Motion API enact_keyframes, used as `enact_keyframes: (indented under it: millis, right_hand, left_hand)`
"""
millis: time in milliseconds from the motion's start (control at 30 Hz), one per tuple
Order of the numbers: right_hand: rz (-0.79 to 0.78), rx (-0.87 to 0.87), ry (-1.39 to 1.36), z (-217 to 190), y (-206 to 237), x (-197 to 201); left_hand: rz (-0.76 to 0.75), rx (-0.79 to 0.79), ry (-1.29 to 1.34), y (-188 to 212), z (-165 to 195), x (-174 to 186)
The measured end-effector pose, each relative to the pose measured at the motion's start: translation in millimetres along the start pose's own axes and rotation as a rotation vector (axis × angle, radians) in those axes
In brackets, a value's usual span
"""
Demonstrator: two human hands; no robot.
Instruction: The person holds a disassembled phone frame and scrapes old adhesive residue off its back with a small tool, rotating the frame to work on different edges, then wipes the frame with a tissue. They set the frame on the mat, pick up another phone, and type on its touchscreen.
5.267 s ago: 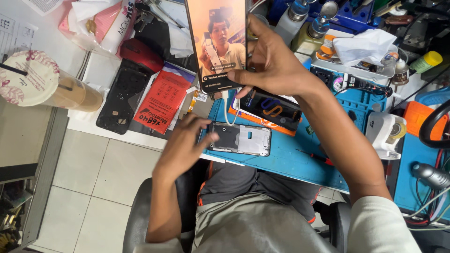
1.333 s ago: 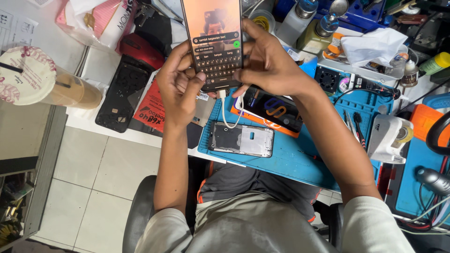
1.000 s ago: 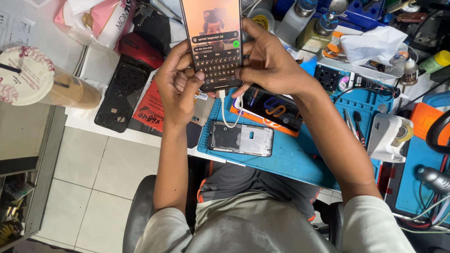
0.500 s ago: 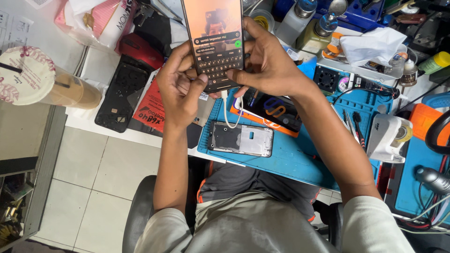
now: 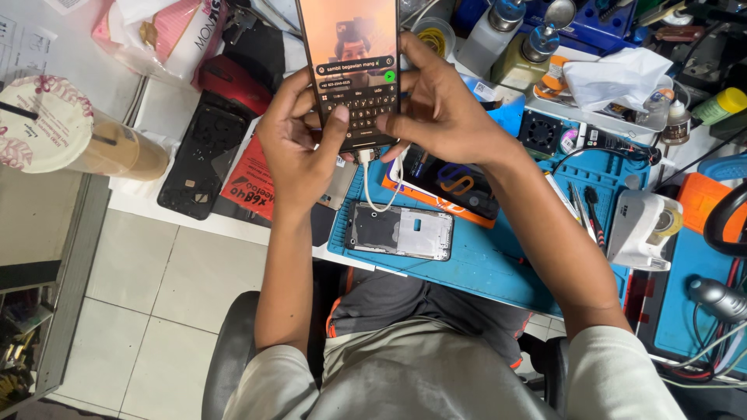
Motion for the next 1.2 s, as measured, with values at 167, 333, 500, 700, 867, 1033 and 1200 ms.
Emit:
enact_keyframes:
  millis: [167,333,500,700,867,1033,1200]
  right_hand:
    - [0.045,-0.034,-0.003,5.7,-3.6,5.3]
    - [0.128,-0.043,-0.002,4.2,-4.9,10.4]
    - [0.2,-0.056,-0.007,1.9,-4.8,13.6]
    - [0.199,-0.062,-0.028,2.3,-5.1,14.8]
    - [0.188,-0.074,0.028,3.1,-4.5,14.8]
    - [0.143,-0.044,-0.087,-0.3,-4.8,12.0]
    - [0.135,-0.069,-0.138,6.8,-3.6,15.9]
  left_hand:
    - [-0.001,0.001,0.044,-0.4,-0.4,0.3]
    - [-0.027,-0.025,0.103,0.9,1.2,-0.9]
    - [-0.045,-0.036,0.143,1.3,2.2,-3.9]
    - [-0.048,-0.033,0.139,-0.6,1.8,-3.8]
    - [-0.046,-0.033,0.154,0.5,-0.8,-2.2]
    - [-0.038,-0.044,0.154,1.6,-2.1,-1.5]
    - [-0.051,-0.045,0.133,-0.4,-2.0,-3.4]
Point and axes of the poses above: each hand's wrist, its own y-axis away from the middle knuckle, its own x-axis out of the back of the hand, z = x × y, the point moved 10 cm from there along -y, towards the middle knuckle, and after that the axes turned 4 degrees about -y, right-handed, at the moved point
